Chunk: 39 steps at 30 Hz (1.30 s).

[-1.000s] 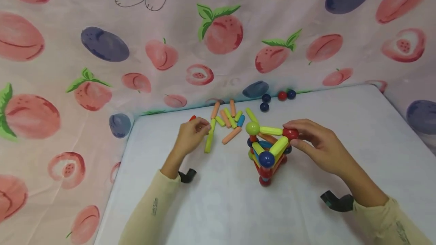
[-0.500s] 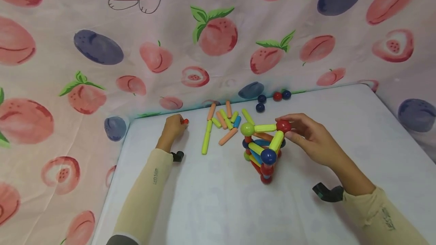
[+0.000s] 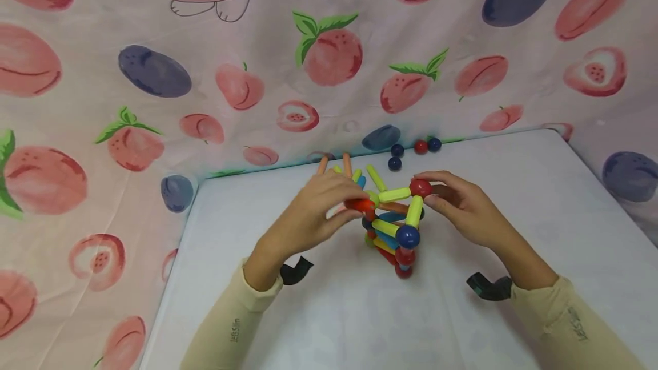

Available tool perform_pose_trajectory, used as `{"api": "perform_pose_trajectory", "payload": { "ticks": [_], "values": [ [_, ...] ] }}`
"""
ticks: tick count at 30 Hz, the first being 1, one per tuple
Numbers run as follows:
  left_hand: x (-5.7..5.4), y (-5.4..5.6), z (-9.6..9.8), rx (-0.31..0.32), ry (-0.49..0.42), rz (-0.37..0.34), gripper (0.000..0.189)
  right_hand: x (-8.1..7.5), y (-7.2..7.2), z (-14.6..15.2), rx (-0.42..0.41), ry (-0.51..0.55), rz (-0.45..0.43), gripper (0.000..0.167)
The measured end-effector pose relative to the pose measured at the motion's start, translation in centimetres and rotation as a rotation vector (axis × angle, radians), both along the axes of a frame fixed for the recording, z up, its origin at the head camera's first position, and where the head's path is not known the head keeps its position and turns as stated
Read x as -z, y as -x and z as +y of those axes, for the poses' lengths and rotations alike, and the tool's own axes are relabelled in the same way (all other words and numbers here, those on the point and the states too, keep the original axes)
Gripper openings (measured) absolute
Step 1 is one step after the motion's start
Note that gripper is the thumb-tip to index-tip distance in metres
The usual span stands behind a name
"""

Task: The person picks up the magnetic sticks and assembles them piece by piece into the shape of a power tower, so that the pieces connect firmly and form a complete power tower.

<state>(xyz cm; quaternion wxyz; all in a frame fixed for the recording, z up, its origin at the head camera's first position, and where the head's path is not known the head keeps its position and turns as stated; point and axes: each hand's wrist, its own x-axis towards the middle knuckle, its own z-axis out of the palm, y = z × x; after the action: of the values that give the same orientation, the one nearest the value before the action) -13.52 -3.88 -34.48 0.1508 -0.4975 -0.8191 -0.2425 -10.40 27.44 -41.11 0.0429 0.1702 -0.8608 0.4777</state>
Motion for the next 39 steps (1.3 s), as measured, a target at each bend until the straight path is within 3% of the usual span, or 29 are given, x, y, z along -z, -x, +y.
{"api": "perform_pose_trajectory", "payload": {
  "ticks": [2,4,9,12,15,17,20,24,31,33,35,37,39],
  "values": [
    [-0.2,-0.7,1.3,0.061,0.047,0.073,0.026,0.0,0.6,-0.4,-0.037,0.006,-0.017,0.045],
    [0.1,-1.1,2.1,0.082,0.097,0.101,0.025,0.1,1.3,-0.8,-0.088,0.009,-0.025,0.044],
    [0.8,-1.7,2.5,0.087,0.182,0.081,0.029,-0.2,2.2,-1.6,-0.184,-0.001,-0.03,0.047],
    [0.9,-2.0,2.6,0.05,0.229,0.111,0.035,-0.7,1.6,-2.0,-0.128,-0.018,0.017,0.046],
    [1.2,-2.4,2.9,-0.005,0.295,0.15,0.043,-1.5,-0.1,-2.2,-0.039,-0.076,0.101,0.041],
    [1.5,-2.6,3.0,-0.033,0.319,0.172,0.046,-1.9,-1.4,-2.3,-0.027,-0.139,0.147,0.041],
    [2.0,-2.8,3.3,-0.07,0.288,0.186,0.042,-2.4,-3.2,-2.6,-0.068,-0.269,0.171,0.059],
    [2.8,-3.4,3.3,-0.096,0.156,0.123,0.033,-2.4,-4.0,-2.8,-0.086,-0.359,0.161,0.077],
    [3.8,-5.3,2.5,-0.017,-0.048,0.022,0.045,-0.9,-3.0,-0.4,-0.136,-0.205,0.072,0.069],
    [4.2,-4.6,1.8,-0.036,-0.143,-0.048,0.038,-0.5,-2.8,0.1,-0.153,-0.169,0.041,0.064],
    [5.0,-2.7,0.7,-0.113,-0.224,-0.146,0.027,-0.3,-2.6,0.3,-0.161,-0.145,0.017,0.061],
    [6.2,0.4,-0.6,-0.243,-0.238,-0.237,0.016,-0.2,-2.4,0.4,-0.161,-0.134,0.001,0.06],
    [8.0,4.2,-1.8,-0.383,-0.128,-0.332,0.016,-0.1,-2.2,0.4,-0.158,-0.133,-0.005,0.059]
  ]
}}
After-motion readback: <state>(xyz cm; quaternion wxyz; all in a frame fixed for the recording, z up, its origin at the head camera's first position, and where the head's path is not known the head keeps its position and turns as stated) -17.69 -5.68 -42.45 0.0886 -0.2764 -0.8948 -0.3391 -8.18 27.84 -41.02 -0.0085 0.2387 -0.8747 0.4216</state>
